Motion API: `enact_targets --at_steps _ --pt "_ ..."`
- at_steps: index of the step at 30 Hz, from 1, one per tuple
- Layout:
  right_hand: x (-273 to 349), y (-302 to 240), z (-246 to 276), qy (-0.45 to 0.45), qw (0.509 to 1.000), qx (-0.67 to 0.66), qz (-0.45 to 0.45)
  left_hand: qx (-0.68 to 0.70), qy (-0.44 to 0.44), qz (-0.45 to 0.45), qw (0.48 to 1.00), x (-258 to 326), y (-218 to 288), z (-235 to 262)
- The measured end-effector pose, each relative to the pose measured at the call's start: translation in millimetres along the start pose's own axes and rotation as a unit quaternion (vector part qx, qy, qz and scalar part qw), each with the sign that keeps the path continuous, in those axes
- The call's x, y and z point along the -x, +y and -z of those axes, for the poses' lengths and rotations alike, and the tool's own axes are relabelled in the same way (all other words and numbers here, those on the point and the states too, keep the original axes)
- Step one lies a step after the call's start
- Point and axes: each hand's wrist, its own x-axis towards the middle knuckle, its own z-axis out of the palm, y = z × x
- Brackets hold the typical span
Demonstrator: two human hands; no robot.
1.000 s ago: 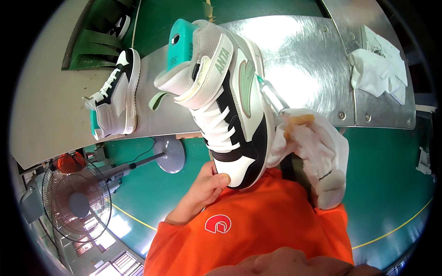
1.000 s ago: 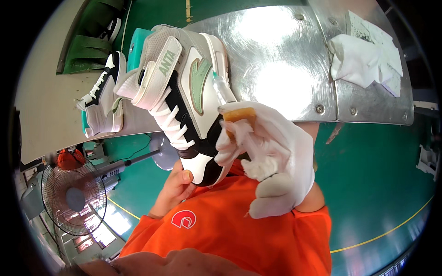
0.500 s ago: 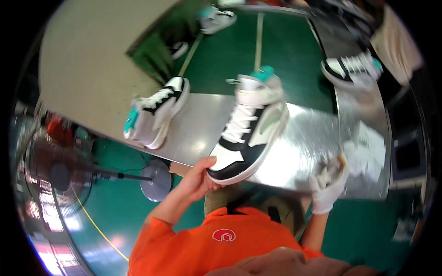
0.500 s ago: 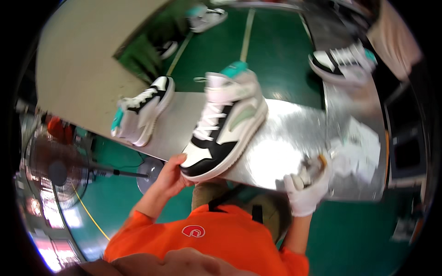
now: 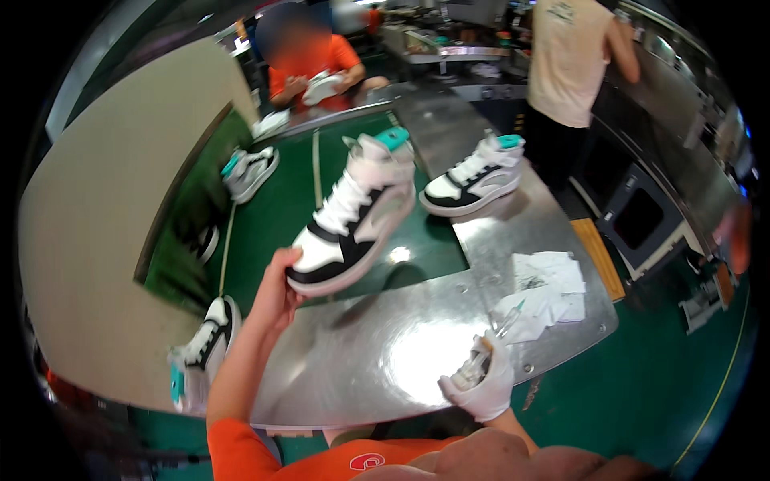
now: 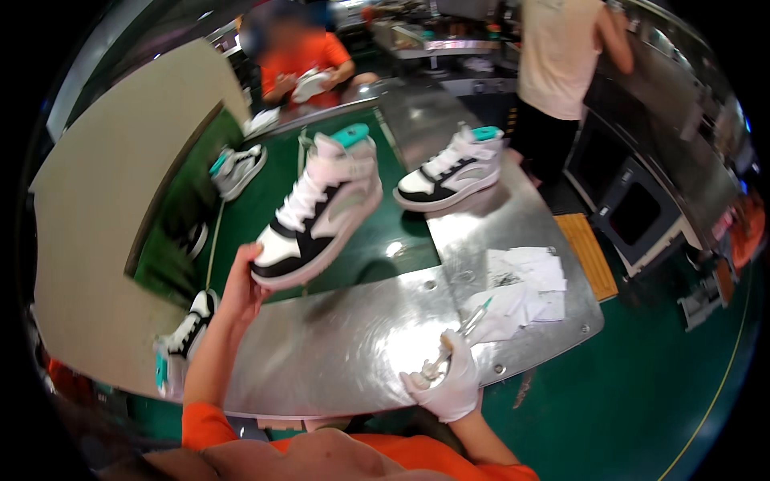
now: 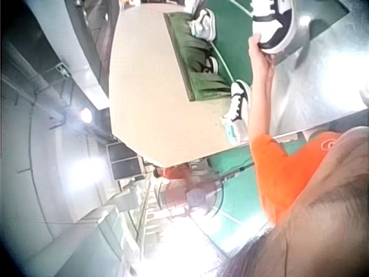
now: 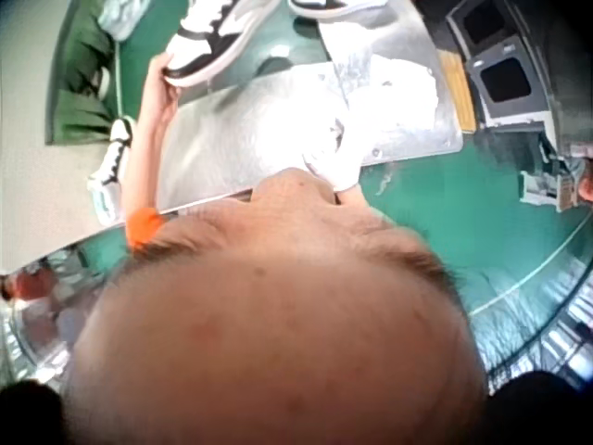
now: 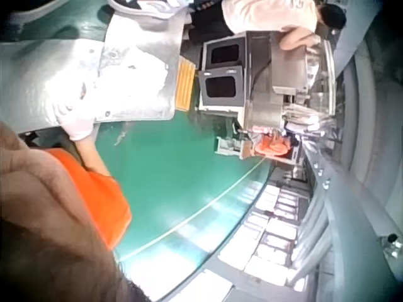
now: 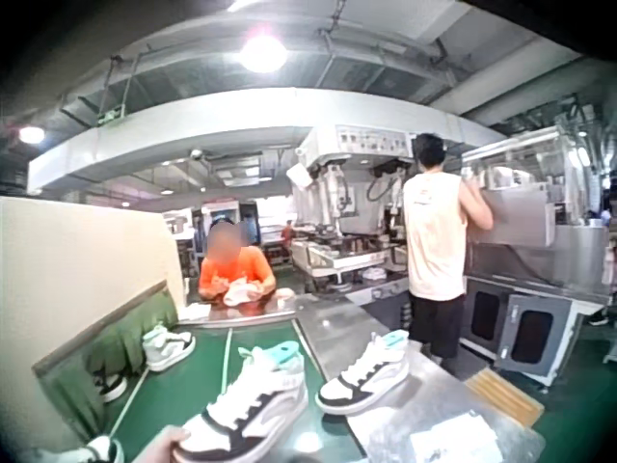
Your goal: The person applies glue to the sole and upper edges of white and black high-top sneakers using a syringe. They rotate each shoe to access different areas, then place the treated shoes on a metal table. The process is repeated for multiple shoes in a factory setting.
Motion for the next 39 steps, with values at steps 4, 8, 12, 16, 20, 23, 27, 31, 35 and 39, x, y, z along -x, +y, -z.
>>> enact_targets --at_steps 4,8,12,16,20,23,27,31,35,39 --pt "7.6 6.5 0.5 0.037 0.999 -0.004 -0.034 -0.031 -0.090 -0.087 0.992 -121.9 25.8 -89.3" --pt "4.2 13.5 -11.0 -0.009 0.983 -0.095 -0.158 -0.051 -0.165 -0.081 0.982 -253.9 18.6 -147.5" --pt "-3.1 21.1 -6.6 0.002 0.977 -0.083 -0.198 -0.067 -0.248 0.009 0.966 -330.0 -42.2 -246.1" --pt "-9.1 23.0 -7.4 -0.005 0.969 -0.103 -0.224 -0.330 -0.196 -0.024 0.923 -367.8 -70.5 -262.9" --pt "-10.5 23.9 -6.0 0.007 0.966 -0.108 -0.236 -0.370 -0.100 -0.212 0.899 -344.5 -69.9 -260.8" --pt "-8.0 22.0 -1.8 0.016 0.966 -0.108 -0.235 -0.324 -0.277 -0.214 0.879 -272.5 -76.9 -253.3" --pt "-3.6 11.1 -1.1 0.018 0.970 -0.125 -0.207 -0.497 -0.189 -0.292 0.795 -195.4 -53.2 -252.0" --pt "-2.7 11.5 -10.3 0.034 0.981 -0.126 -0.145 -0.559 -0.147 -0.295 0.761 -130.6 -58.4 -201.6" --pt "5.7 20.2 4.7 0.024 0.987 -0.095 -0.124 -0.565 -0.145 -0.240 0.776 -20.5 -70.7 -149.8" --pt "5.9 -0.9 27.1 -0.042 0.978 -0.152 -0.138 -0.559 0.025 -0.195 0.805 74.0 -75.7 -62.6"
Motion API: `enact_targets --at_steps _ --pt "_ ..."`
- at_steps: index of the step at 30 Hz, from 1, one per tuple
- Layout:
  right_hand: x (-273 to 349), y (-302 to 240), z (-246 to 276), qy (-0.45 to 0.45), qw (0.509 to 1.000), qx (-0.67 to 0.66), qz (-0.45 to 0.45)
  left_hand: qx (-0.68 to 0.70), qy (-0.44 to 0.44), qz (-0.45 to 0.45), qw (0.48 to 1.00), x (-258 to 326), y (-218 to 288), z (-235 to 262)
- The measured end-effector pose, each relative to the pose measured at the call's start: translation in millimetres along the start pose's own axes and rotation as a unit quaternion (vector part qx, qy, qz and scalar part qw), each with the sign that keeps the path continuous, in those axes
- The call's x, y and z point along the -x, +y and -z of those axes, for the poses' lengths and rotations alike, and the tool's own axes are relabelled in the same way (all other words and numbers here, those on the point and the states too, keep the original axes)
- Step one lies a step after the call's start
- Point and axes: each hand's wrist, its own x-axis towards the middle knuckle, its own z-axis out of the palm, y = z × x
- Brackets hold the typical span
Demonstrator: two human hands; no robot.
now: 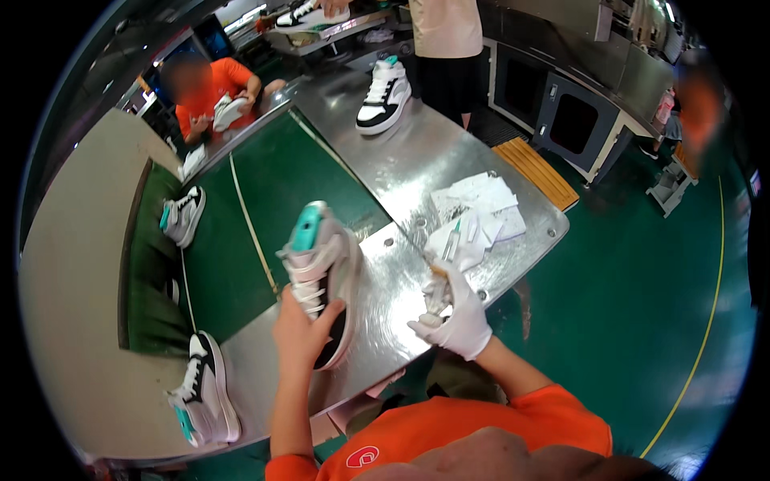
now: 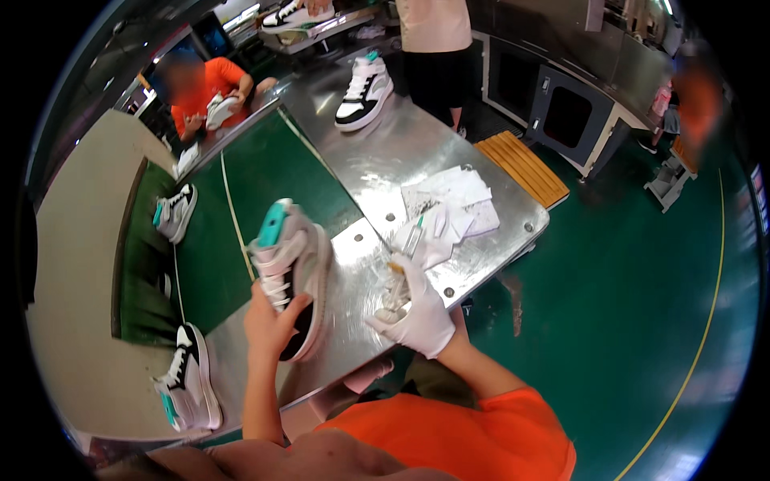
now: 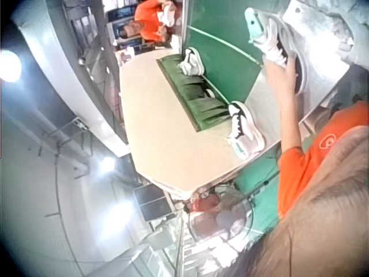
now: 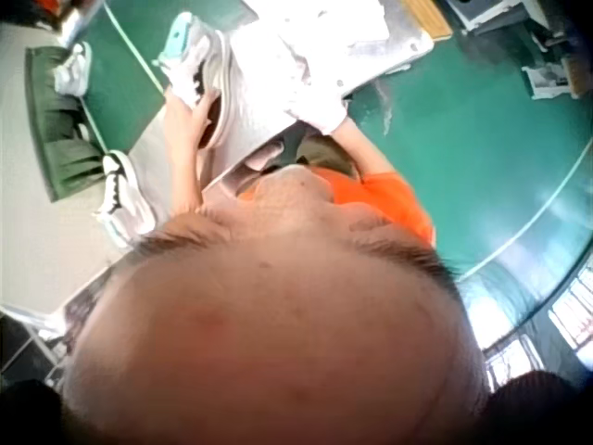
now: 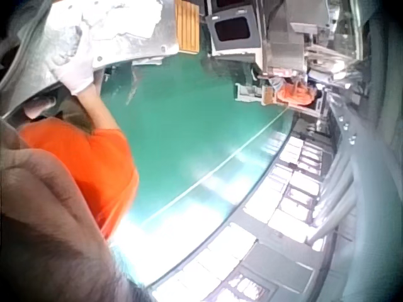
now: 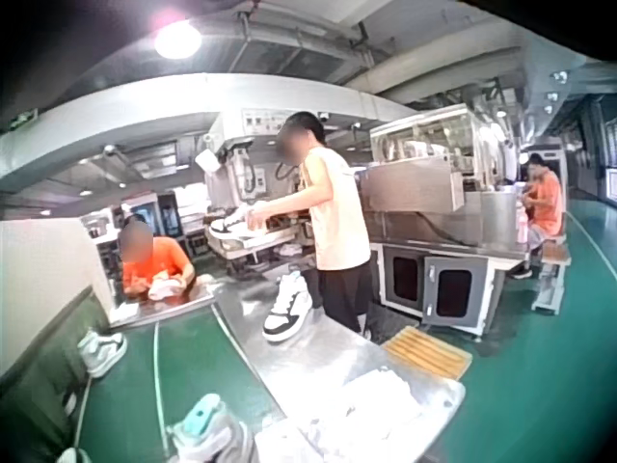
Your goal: The person applies glue to the sole and upper edges of white and black high-top sneakers using a syringe. They rotate each shoe to access different areas, then place the treated shoes on a metal table. The process is repeated for multiple shoes in a factory setting.
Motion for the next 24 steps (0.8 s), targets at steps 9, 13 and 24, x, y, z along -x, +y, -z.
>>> enact_targets --at_steps 9,13,24 --pt "-2.7 39.4 61.0 0.023 0.998 -0.053 0.012 -0.055 0.146 -0.292 0.944 65.1 76.7 -16.7" --pt "-6.2 54.5 78.8 0.012 0.995 -0.098 -0.002 -0.018 -0.104 -0.187 0.977 -12.1 116.7 -112.8" --pt "-35.7 32.5 94.9 -0.076 0.948 -0.305 -0.052 0.281 -0.143 -0.214 0.924 -97.8 161.3 -161.2"
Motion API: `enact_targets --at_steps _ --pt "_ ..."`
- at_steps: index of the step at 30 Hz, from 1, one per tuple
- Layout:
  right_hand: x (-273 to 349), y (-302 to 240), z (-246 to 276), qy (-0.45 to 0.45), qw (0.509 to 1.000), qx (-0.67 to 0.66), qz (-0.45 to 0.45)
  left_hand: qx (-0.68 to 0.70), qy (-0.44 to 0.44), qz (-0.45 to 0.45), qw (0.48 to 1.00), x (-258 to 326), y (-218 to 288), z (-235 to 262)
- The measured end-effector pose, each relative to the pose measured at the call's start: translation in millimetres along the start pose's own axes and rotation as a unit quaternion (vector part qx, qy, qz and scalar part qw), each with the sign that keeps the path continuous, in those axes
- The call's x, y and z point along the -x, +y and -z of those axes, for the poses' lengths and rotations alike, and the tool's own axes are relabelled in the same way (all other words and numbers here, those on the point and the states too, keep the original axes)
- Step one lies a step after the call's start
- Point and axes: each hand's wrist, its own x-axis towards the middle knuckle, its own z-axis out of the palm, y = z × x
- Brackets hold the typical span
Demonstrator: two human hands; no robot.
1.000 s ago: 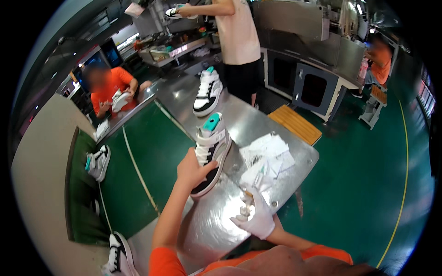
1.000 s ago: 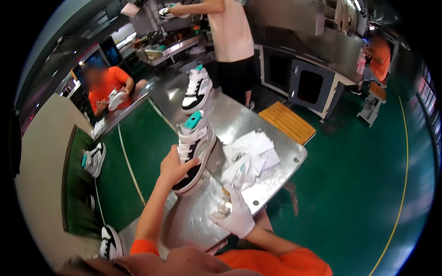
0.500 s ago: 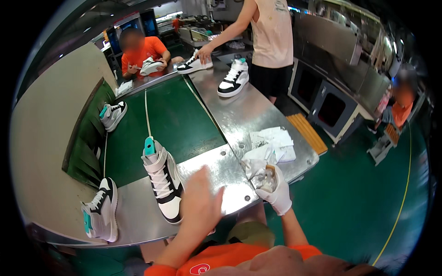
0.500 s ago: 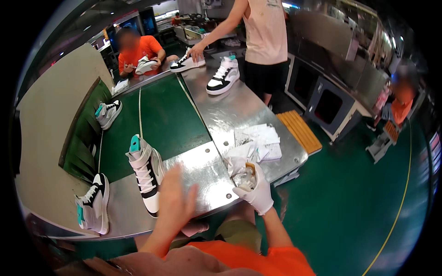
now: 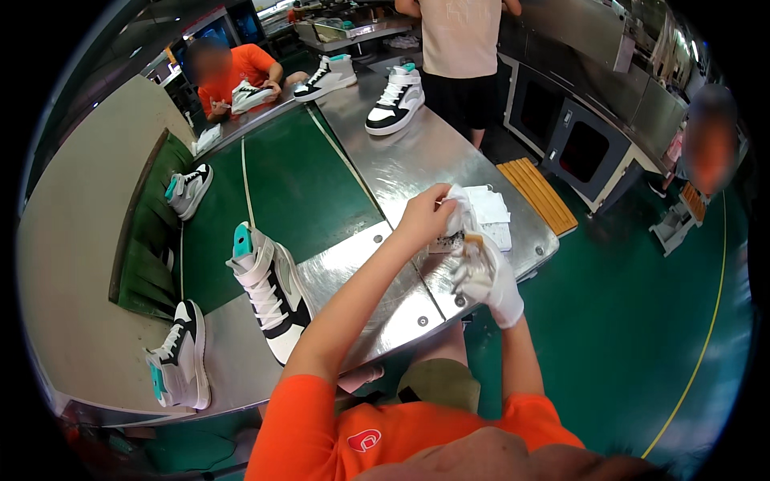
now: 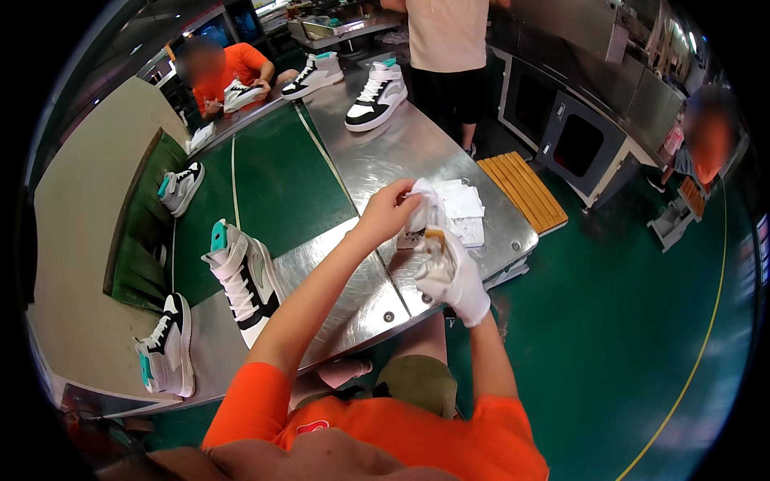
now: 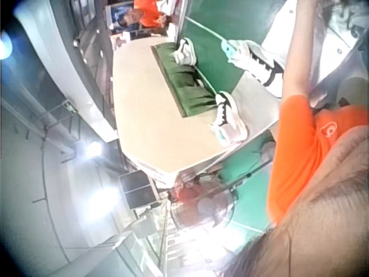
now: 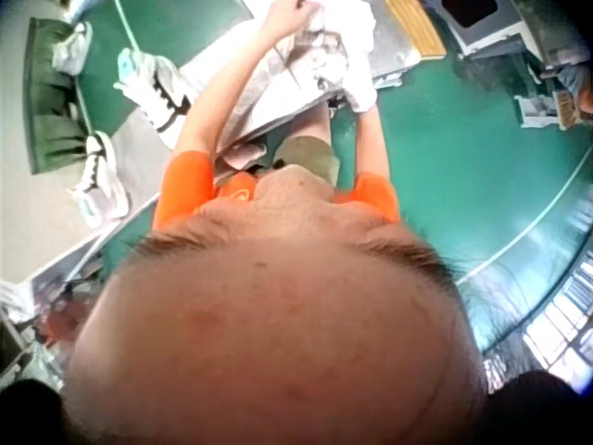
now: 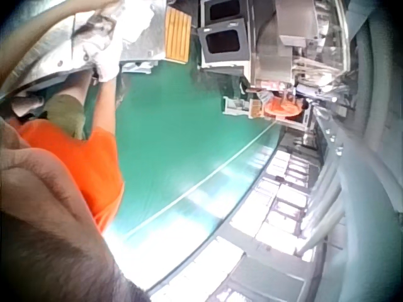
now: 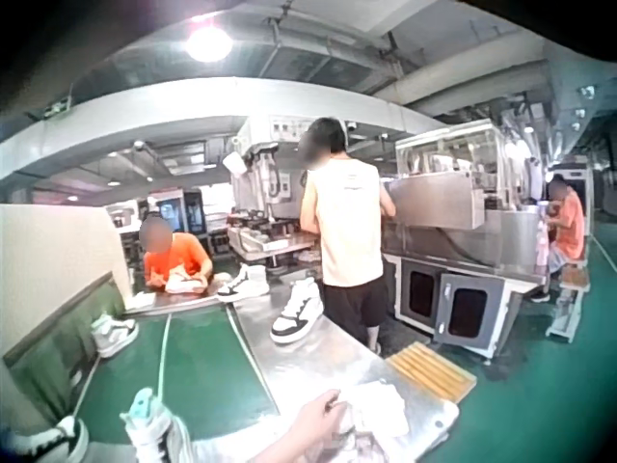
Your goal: The person applies glue to the sole and upper edges of white and black high-top sneakers using a syringe. They rotate each shoe to access different areas, then place the treated shoes on a metal table. The process is repeated for multiple shoes in a factory setting.
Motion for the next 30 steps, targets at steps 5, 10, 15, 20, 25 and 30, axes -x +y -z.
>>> enact_targets --at_steps 5,10,15,20,25,30 --pt "-11.5 5.7 19.4 0.003 0.999 -0.036 -0.017 -0.111 -0.088 -0.143 0.980 -16.4 -41.4 -25.2" --pt "10.8 -9.9 17.9 -0.007 1.000 -0.025 0.005 -0.267 -0.133 -0.144 0.944 -15.5 -24.3 -23.2" --pt "24.4 -11.7 6.0 -0.006 0.999 -0.035 0.029 -0.335 -0.124 -0.242 0.902 10.7 16.4 48.1" --pt "24.4 -17.8 -18.5 -0.017 0.999 0.038 -0.035 -0.518 -0.299 -0.207 0.774 78.5 80.3 184.3" --pt "0.5 6.5 -20.4 -0.034 0.988 0.142 -0.053 -0.673 -0.343 -0.140 0.641 150.5 69.4 269.2" --pt "-8.0 0.7 -14.3 -0.046 0.979 0.183 -0.082 -0.696 -0.260 -0.367 0.560 144.3 26.6 285.4"
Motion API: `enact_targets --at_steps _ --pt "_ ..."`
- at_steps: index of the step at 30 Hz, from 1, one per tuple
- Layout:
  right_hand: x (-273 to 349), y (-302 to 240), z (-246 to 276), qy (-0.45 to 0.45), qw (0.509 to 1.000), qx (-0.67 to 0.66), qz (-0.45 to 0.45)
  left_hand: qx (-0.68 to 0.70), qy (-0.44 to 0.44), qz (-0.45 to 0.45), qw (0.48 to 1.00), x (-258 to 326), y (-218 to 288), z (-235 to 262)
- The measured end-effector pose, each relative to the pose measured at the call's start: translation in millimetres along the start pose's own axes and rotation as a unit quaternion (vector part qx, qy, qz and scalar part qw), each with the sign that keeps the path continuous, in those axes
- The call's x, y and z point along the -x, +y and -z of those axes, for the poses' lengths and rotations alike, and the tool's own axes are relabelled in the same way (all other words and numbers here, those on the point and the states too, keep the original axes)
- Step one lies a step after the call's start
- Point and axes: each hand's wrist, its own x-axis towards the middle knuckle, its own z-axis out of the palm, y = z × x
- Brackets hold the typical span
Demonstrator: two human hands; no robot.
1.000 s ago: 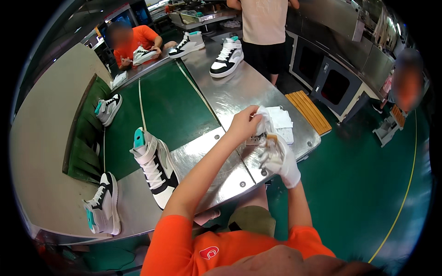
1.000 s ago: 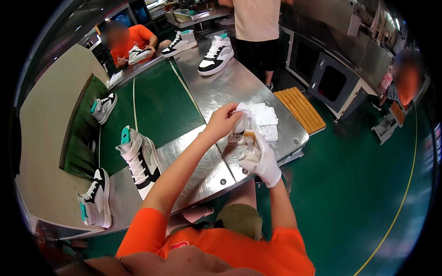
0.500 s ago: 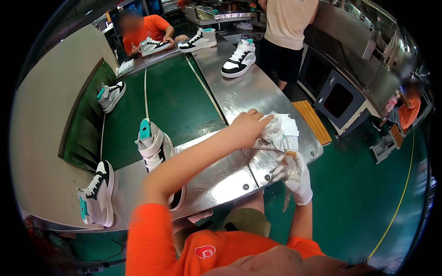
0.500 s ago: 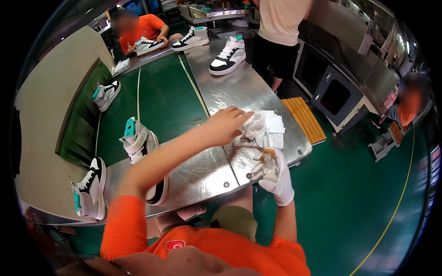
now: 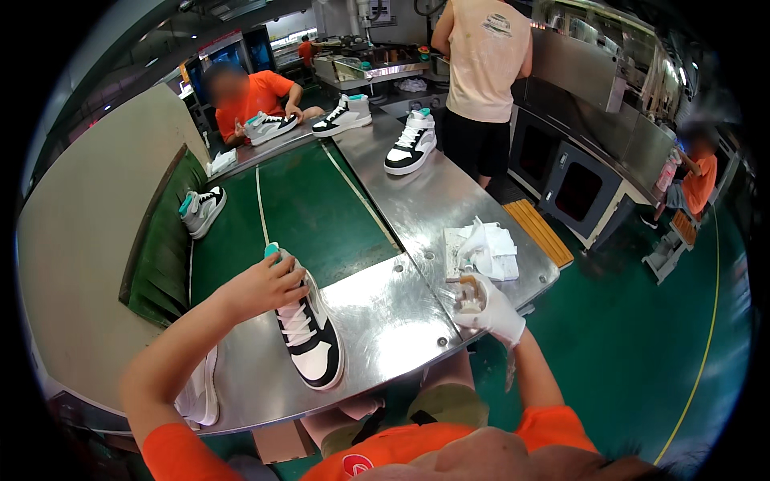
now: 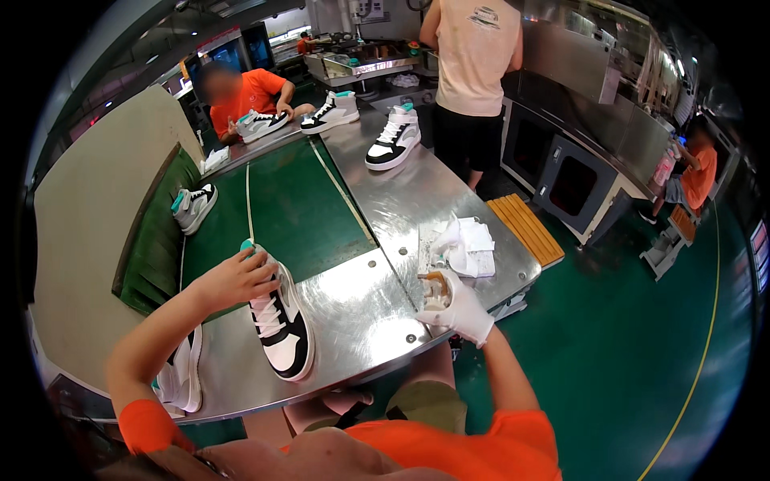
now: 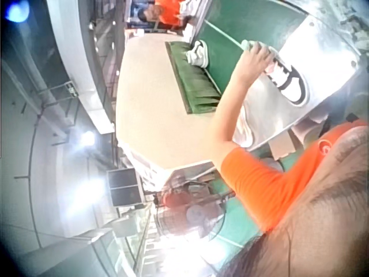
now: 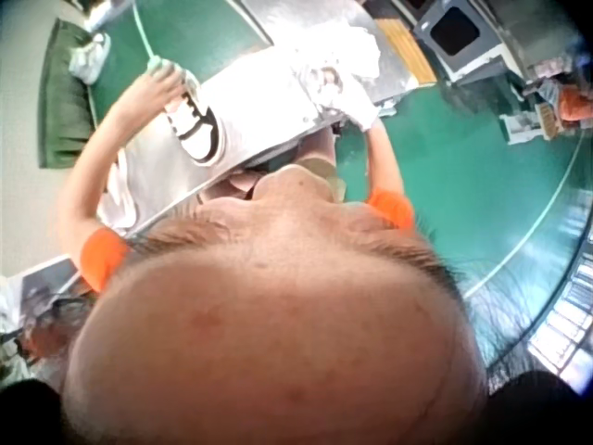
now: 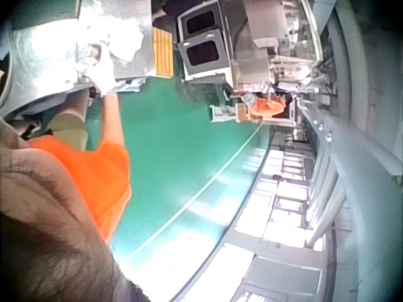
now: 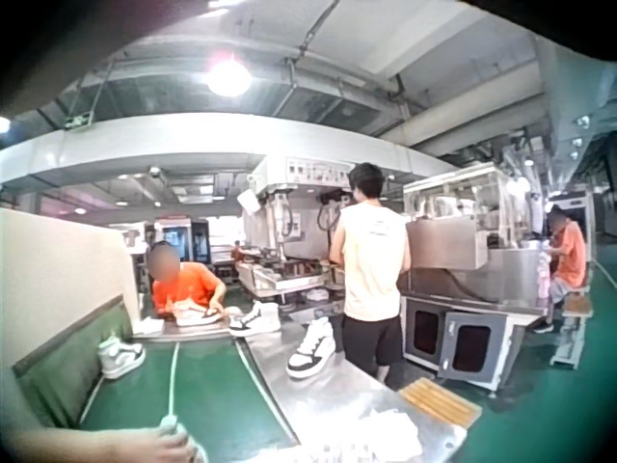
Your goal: The person applies glue to the sole and upper edges of white and black high-top sneakers using a syringe. They rotate each shoe to access different areas, then place the treated shoes on a metal table. The process is repeated for multiple shoes in a factory setting.
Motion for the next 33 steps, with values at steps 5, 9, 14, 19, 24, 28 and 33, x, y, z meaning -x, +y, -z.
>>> enact_targets --at_steps 5,9,14,19,24,28,33 --pt "14.7 -39.2 -15.1 -0.002 1.000 -0.006 0.011 -0.014 0.021 0.045 0.999 25.3 8.9 10.1" --pt "17.1 -45.7 -6.7 0.008 0.999 0.030 0.024 0.047 0.061 0.164 0.983 28.3 44.4 57.4" --pt "-2.0 -52.0 -3.4 -0.039 0.989 0.082 -0.119 0.221 0.114 0.336 0.909 20.8 112.9 70.2" --pt "0.5 -81.6 -29.3 -0.047 0.995 -0.034 -0.076 0.244 0.193 0.441 0.842 28.5 162.3 72.1" --pt "-7.6 -69.0 -18.3 -0.116 0.970 0.194 -0.093 0.270 0.232 0.467 0.809 14.1 186.7 60.3" --pt "-8.4 -84.9 -53.6 -0.154 0.980 -0.050 -0.111 0.258 0.191 0.503 0.803 20.9 207.6 64.2" --pt "-38.9 -71.6 -97.9 -0.390 0.858 -0.327 -0.071 0.323 0.174 0.474 0.801 23.3 214.1 58.0"
